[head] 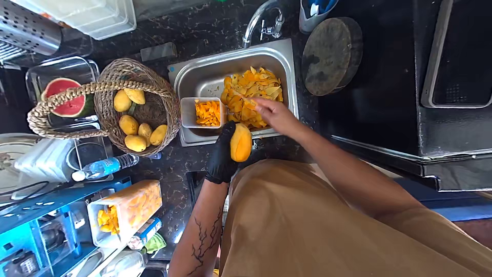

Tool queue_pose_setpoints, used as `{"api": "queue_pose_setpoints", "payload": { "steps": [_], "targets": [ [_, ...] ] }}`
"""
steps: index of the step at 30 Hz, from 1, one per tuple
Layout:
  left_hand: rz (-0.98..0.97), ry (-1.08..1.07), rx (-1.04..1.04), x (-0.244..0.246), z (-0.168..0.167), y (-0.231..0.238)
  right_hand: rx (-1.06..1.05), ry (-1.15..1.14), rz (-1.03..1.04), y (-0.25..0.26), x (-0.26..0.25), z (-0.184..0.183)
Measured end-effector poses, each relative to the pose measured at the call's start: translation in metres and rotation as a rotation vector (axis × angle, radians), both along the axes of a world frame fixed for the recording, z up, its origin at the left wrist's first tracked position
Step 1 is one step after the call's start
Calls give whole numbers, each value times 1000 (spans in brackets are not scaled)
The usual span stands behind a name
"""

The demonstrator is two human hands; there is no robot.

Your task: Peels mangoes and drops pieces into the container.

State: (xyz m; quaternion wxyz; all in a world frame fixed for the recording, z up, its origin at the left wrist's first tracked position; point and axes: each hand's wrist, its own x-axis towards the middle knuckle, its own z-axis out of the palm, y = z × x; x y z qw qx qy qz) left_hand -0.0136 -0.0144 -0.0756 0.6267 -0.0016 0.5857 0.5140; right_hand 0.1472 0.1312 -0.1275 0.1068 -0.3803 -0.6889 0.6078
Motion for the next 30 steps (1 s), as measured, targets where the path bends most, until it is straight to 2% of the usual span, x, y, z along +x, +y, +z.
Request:
{"api": "queue_pose_setpoints", "payload": {
  "steps": [2, 4, 7, 12, 15, 18, 21, 25, 27, 28, 30],
  "targets": [
    [5, -89, 44, 3, 2, -1, -3, -142, 53, 15, 7, -7],
    [67, -162, 77, 0, -3, 5, -21, -206, 73, 7, 5, -2],
    [240, -191, 69, -7, -19, 21, -47, -191, 24, -21, -3, 16],
    [415, -180, -84, -2, -30, 39, 94, -259, 18, -41, -5, 19],
    [448, -163, -43, 6, -34, 42, 198, -275, 38, -48, 0, 26],
    [504, -161, 37, 13, -33, 47, 221, -159, 54, -54, 2, 30],
    [426, -53, 44, 3, -30, 58, 273, -115, 120, -60, 0, 30],
    [299, 189, 3, -4, -42, 68, 580, -131, 63, -70, 0, 22],
    [467, 343, -79, 16, -38, 82, 704, -139, 49, -74, -1, 18],
    [540, 341, -105, 23, -30, 86, 726, -137, 42, -75, -1, 18],
    [502, 76, -24, 20, -18, 67, 711, -133, 44, -73, -1, 18]
  ]
}}
